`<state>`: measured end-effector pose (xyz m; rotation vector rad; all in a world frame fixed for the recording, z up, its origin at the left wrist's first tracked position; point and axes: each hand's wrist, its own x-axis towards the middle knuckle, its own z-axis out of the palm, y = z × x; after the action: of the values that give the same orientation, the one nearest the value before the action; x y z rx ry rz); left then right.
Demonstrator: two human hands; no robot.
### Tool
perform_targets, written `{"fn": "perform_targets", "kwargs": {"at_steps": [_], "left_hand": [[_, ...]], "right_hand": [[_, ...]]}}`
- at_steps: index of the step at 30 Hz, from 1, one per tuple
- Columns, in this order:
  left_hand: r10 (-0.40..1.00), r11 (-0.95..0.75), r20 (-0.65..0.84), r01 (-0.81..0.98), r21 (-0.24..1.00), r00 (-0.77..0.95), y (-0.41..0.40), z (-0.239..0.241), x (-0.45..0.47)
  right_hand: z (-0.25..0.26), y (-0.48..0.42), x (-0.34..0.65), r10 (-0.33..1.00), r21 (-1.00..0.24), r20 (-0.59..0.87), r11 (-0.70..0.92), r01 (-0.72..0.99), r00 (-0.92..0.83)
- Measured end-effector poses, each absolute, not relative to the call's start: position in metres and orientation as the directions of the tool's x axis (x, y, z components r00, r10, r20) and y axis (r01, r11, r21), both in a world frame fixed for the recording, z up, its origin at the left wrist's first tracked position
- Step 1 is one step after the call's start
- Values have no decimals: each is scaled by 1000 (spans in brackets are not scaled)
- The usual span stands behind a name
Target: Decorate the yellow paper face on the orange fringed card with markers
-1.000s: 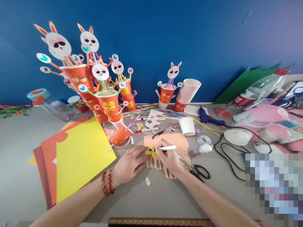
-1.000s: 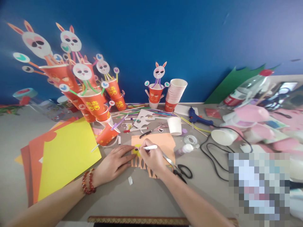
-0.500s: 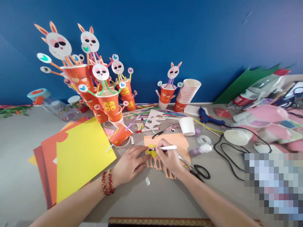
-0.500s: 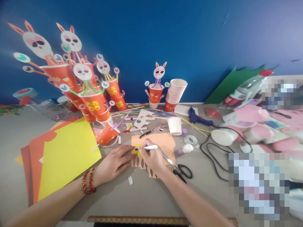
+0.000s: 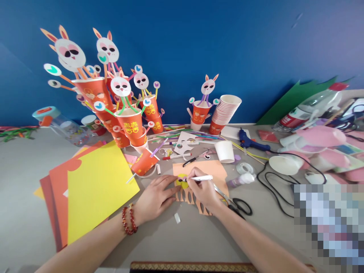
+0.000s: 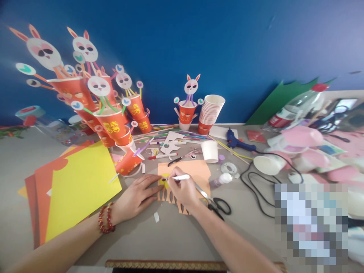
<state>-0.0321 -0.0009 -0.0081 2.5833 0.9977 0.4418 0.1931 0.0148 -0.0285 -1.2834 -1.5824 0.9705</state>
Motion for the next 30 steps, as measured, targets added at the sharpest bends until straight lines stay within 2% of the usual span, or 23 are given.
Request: {"fn": "perform_targets", "kwargs": {"at_steps": [23,30], "left_hand": [[692,-696,170,588,411,701,-1,-6,-31],[693,-691,153,589,418,705,-1,-5,-31]], "right_hand": [[-28,14,193,987,-940,127,152,304,-103],[-18,13,190,990,-972,134,142,187,-54]]}}
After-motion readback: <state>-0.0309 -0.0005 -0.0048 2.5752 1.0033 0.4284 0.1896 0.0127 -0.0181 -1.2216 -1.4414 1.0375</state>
